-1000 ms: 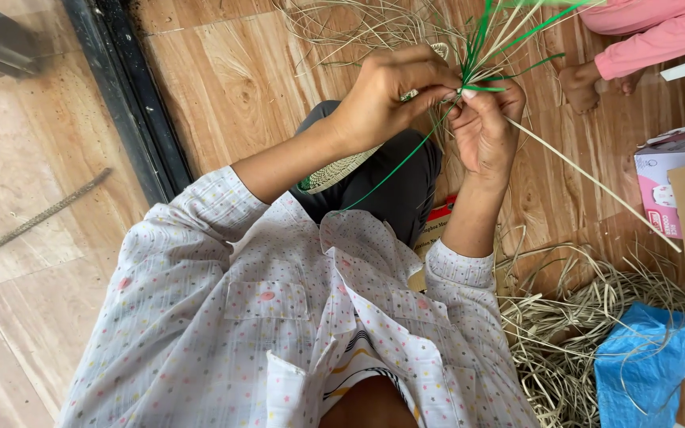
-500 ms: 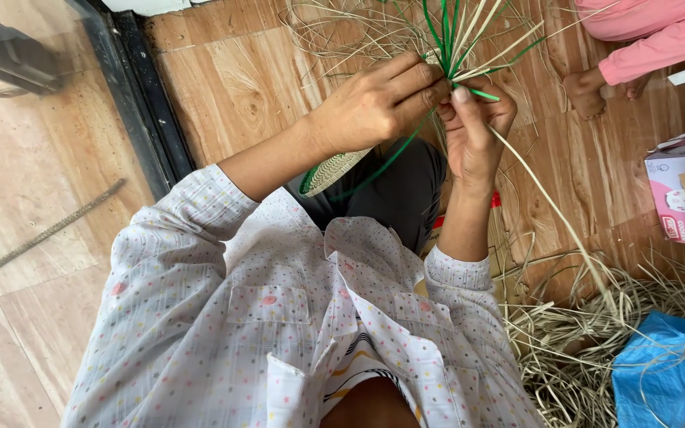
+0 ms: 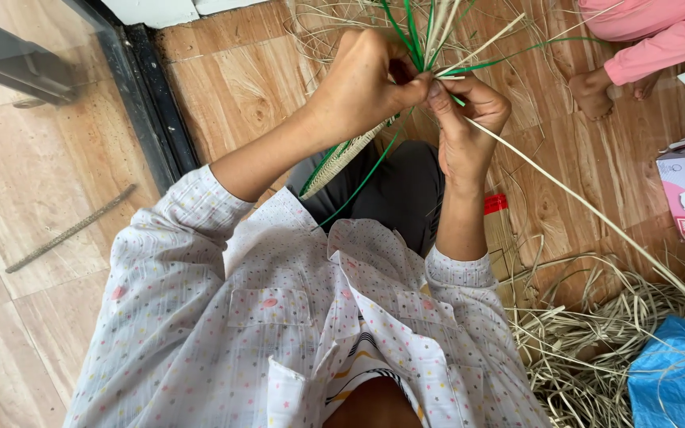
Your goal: Weaving a hand fan using natural straw fibers and green plastic strips around a circular frame.
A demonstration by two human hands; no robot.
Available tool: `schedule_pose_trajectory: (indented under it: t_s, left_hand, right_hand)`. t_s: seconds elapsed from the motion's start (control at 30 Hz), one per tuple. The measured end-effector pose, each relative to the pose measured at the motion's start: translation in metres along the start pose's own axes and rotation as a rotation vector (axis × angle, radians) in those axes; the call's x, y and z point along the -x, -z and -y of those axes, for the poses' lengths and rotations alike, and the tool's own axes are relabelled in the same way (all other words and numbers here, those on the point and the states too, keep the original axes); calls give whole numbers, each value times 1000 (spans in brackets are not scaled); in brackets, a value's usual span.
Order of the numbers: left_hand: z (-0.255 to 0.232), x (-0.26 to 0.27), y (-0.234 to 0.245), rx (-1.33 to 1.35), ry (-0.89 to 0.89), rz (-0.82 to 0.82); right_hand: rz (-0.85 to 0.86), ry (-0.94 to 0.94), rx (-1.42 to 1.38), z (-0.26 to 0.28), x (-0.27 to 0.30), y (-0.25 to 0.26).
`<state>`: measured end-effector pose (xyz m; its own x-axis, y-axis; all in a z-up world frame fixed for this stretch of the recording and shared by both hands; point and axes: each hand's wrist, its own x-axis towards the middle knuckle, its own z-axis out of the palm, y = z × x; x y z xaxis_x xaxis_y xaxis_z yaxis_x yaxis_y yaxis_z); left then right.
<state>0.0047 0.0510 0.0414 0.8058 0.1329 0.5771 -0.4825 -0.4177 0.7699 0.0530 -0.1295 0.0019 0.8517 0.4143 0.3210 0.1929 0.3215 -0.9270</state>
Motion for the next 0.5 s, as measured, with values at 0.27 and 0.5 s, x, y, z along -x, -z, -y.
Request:
schedule_pose_trajectory:
  t_s: [0.27,0.5]
  left_hand:
    - [29,4,-2,-79,-48,-78]
    - [13,11,3,359,153,56]
  right_hand:
    - [-37,17,18,-2,0,-13]
    - [-84,78,100,1,1,-5]
